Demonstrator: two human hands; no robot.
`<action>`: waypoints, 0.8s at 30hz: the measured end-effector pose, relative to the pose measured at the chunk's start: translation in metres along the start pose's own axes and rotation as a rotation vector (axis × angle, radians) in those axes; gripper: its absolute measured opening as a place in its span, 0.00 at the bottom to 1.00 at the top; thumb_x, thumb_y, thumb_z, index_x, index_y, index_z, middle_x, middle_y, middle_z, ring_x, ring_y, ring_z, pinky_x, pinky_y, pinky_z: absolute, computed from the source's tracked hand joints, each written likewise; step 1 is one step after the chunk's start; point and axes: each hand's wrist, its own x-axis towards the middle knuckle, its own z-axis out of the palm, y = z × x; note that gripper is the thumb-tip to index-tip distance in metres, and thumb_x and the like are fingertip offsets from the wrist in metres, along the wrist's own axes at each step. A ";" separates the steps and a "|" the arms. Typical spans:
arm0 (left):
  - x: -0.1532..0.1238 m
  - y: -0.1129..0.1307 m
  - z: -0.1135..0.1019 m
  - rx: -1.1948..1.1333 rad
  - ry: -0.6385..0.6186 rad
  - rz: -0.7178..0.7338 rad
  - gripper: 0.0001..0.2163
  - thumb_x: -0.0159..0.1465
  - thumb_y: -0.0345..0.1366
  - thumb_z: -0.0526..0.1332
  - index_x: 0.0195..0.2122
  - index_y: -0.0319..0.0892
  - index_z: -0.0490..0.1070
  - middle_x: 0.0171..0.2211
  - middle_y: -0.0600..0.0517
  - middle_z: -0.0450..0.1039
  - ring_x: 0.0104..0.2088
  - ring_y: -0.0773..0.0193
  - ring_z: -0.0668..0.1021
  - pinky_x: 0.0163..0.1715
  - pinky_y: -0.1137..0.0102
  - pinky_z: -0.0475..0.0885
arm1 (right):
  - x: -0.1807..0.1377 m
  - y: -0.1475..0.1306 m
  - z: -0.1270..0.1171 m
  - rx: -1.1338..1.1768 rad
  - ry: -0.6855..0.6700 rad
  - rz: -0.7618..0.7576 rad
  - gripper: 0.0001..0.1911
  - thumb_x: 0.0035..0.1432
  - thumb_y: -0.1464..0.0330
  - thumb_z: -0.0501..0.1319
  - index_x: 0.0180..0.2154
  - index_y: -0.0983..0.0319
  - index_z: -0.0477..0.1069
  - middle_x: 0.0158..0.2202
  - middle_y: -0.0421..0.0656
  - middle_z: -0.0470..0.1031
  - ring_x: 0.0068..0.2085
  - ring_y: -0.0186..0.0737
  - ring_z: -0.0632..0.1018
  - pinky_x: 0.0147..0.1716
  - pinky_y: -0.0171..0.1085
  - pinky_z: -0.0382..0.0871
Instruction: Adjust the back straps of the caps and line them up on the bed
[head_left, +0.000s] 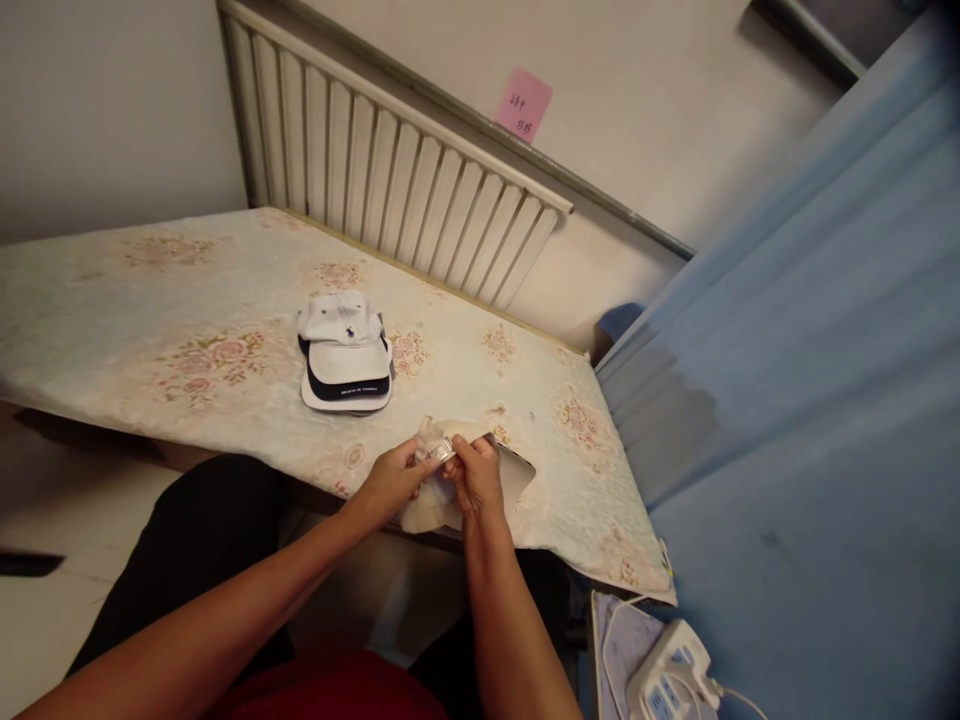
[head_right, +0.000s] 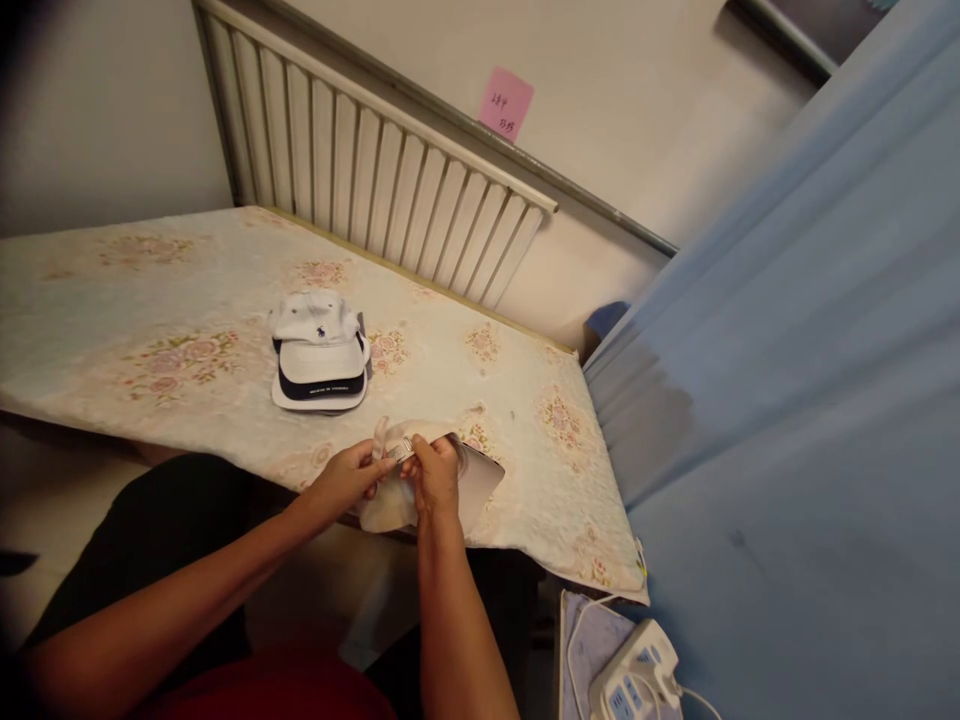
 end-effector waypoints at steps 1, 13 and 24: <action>0.000 0.001 0.000 0.010 0.016 -0.012 0.12 0.54 0.46 0.61 0.28 0.42 0.66 0.15 0.61 0.61 0.16 0.69 0.65 0.18 0.73 0.56 | -0.002 0.001 0.000 0.003 -0.001 0.008 0.16 0.43 0.61 0.69 0.26 0.62 0.65 0.14 0.32 0.67 0.13 0.27 0.65 0.15 0.29 0.59; -0.003 -0.005 0.001 0.033 0.011 0.009 0.14 0.58 0.48 0.58 0.27 0.42 0.65 0.16 0.59 0.63 0.18 0.68 0.66 0.20 0.72 0.58 | -0.011 0.005 -0.002 0.064 -0.004 0.019 0.13 0.43 0.66 0.68 0.27 0.63 0.65 0.17 0.32 0.69 0.15 0.26 0.66 0.15 0.28 0.62; -0.015 -0.021 -0.006 -0.029 -0.102 -0.106 0.20 0.55 0.56 0.60 0.30 0.42 0.68 0.17 0.59 0.62 0.20 0.67 0.65 0.22 0.72 0.57 | -0.010 0.011 0.002 0.121 -0.024 0.009 0.10 0.41 0.69 0.67 0.29 0.63 0.70 0.17 0.33 0.70 0.16 0.27 0.66 0.15 0.28 0.59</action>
